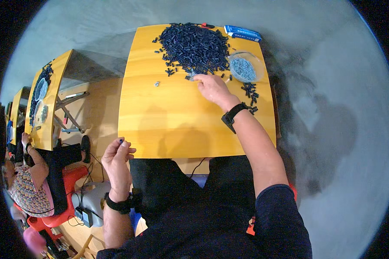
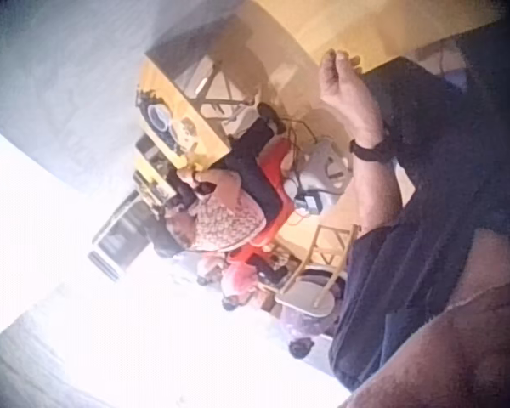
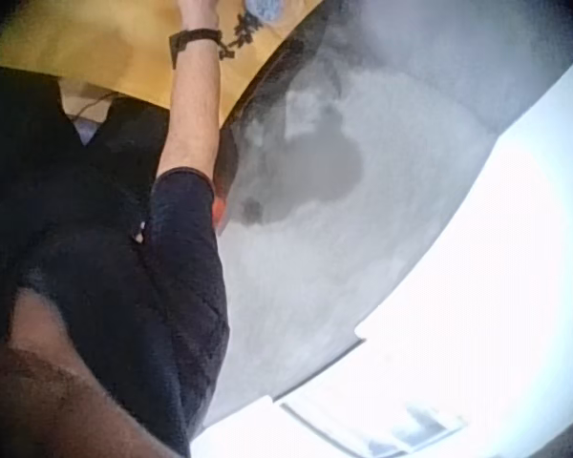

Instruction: Assembling small black plastic components by hand at a workbench.

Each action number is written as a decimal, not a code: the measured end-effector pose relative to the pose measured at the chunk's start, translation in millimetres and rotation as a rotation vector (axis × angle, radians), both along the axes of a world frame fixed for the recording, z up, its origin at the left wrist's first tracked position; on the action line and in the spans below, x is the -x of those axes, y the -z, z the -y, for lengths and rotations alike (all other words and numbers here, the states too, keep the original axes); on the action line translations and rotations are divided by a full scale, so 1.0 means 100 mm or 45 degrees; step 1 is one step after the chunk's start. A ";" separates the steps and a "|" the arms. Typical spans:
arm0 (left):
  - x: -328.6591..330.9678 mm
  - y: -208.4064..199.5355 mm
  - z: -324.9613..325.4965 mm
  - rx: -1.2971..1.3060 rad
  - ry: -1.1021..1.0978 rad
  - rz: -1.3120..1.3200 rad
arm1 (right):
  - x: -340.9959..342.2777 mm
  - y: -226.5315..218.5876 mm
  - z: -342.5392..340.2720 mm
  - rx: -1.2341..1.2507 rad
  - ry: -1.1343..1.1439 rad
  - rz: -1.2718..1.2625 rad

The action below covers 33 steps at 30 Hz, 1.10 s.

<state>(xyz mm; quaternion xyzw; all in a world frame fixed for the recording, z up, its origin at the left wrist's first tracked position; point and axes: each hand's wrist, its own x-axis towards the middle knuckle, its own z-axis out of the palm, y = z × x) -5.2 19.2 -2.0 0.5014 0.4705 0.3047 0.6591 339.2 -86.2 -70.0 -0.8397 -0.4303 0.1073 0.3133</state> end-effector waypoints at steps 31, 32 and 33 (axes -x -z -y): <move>-0.03 0.02 0.10 0.023 0.082 -0.049 | 0.06 -0.05 0.05 0.053 -0.216 0.157; -0.03 0.01 0.10 0.023 0.078 -0.044 | 0.06 -0.04 0.04 0.053 -0.217 0.170; -0.02 0.02 0.09 0.023 0.077 -0.044 | 0.06 -0.04 0.03 0.053 -0.218 0.169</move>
